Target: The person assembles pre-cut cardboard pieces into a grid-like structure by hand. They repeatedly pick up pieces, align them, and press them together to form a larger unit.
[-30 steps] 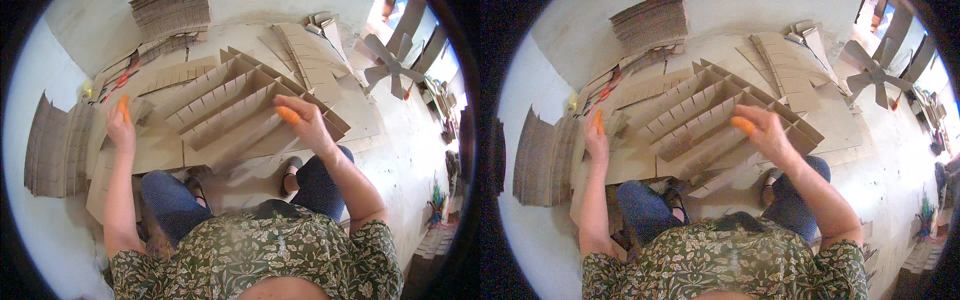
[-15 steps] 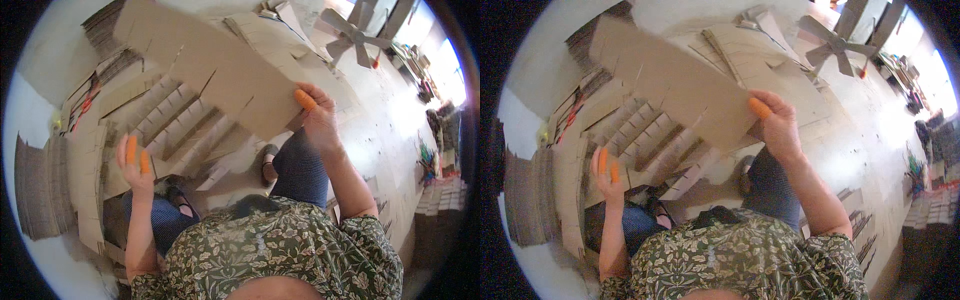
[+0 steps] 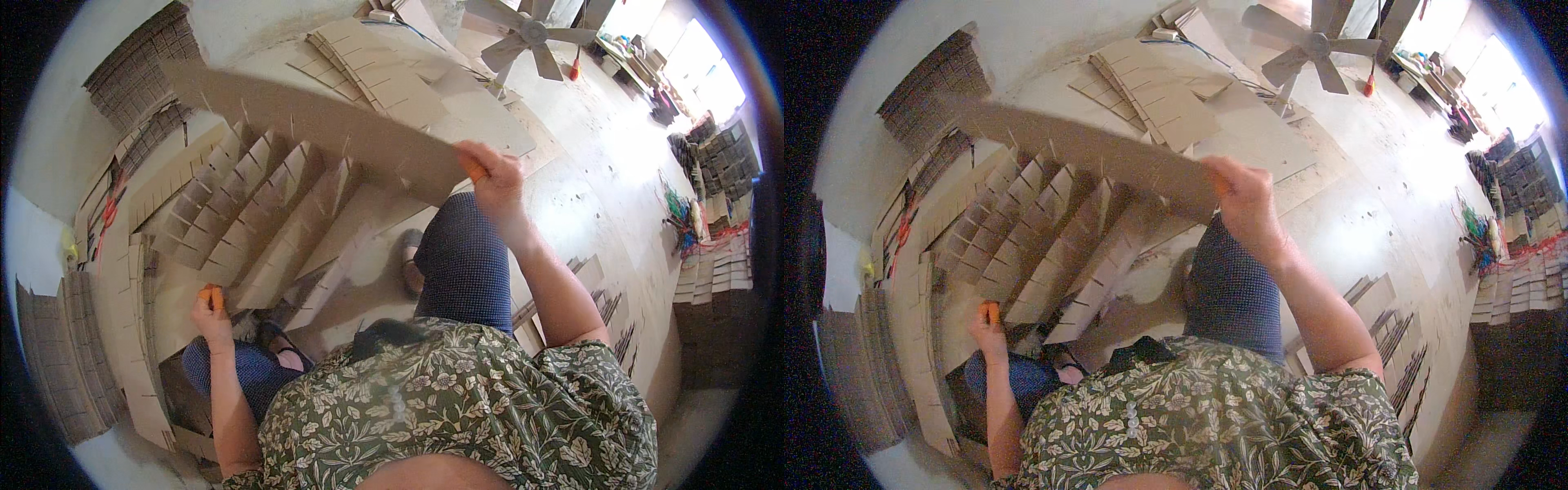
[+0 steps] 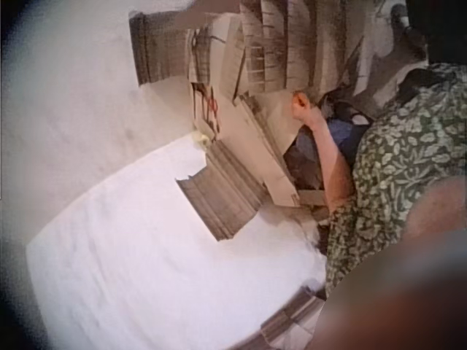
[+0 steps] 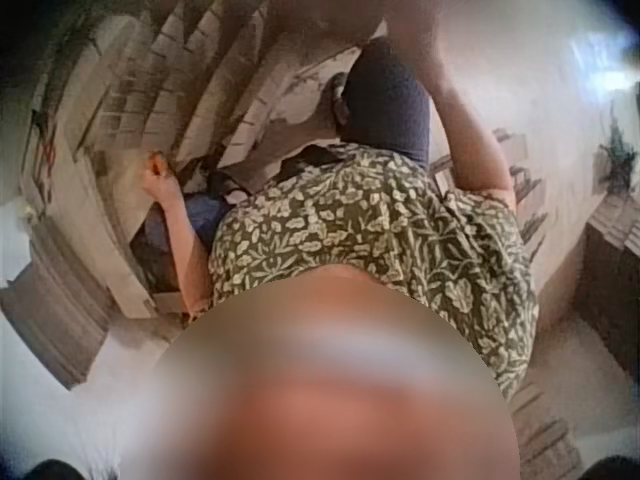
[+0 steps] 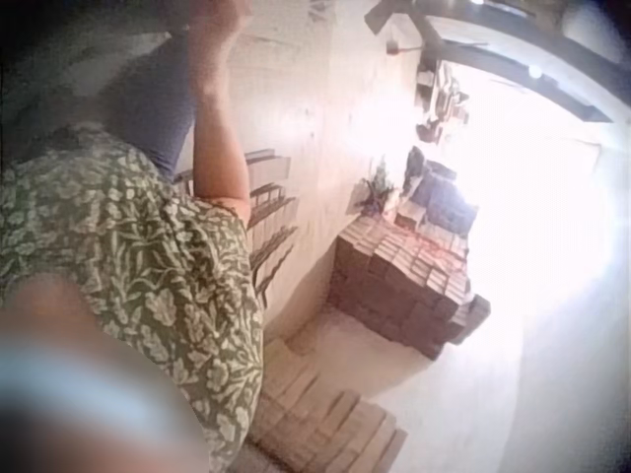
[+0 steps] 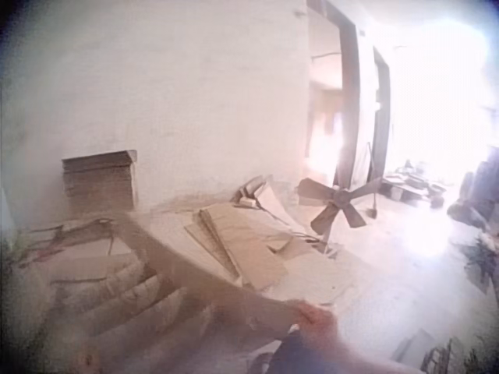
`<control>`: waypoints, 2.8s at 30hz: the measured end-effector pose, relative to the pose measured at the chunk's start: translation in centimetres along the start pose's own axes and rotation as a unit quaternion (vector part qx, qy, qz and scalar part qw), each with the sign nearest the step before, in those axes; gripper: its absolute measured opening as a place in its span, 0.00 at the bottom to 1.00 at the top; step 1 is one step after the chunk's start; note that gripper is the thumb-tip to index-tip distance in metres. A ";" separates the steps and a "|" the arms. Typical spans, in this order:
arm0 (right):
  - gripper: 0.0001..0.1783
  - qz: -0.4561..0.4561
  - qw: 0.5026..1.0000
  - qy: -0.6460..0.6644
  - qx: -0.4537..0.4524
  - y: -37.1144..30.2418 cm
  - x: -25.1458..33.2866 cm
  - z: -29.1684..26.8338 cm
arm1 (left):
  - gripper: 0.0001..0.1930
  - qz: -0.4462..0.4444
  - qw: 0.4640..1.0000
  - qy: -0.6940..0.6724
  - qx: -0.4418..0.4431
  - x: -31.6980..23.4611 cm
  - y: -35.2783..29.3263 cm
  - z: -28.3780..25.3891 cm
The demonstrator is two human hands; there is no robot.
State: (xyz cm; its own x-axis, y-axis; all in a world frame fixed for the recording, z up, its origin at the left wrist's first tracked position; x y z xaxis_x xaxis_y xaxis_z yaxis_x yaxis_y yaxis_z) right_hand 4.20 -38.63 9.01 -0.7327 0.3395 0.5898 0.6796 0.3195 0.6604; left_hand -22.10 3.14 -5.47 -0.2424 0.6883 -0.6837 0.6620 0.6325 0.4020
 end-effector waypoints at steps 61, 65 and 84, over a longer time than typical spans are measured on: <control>0.30 -0.189 0.948 -0.095 0.238 0.6 0.5 6.3 | 0.21 -0.023 0.947 -0.261 0.185 -1.3 -1.2 3.0; 0.28 -0.179 0.946 -0.075 0.260 0.7 0.1 6.0 | 0.21 -0.065 0.929 -0.296 0.211 -1.5 -1.4 3.1; 0.28 -0.091 0.931 -0.088 0.342 8.5 3.8 15.0 | 0.17 -0.230 0.966 -0.103 -0.064 2.6 7.5 -0.7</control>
State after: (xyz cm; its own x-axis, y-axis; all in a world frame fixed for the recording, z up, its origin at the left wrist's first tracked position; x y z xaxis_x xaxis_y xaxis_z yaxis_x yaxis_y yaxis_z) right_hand 7.73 -21.36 9.91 -0.8616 0.3447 0.3725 0.4525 0.8542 0.2561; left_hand -18.26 9.89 -3.82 -0.3352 0.2473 -0.9091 0.4219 0.9022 0.0898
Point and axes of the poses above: each hand's wrist, its own y-axis towards the middle knuckle, its own z-axis out of the palm, x = y × z, the point moved 3 cm from there along y, towards the middle knuckle
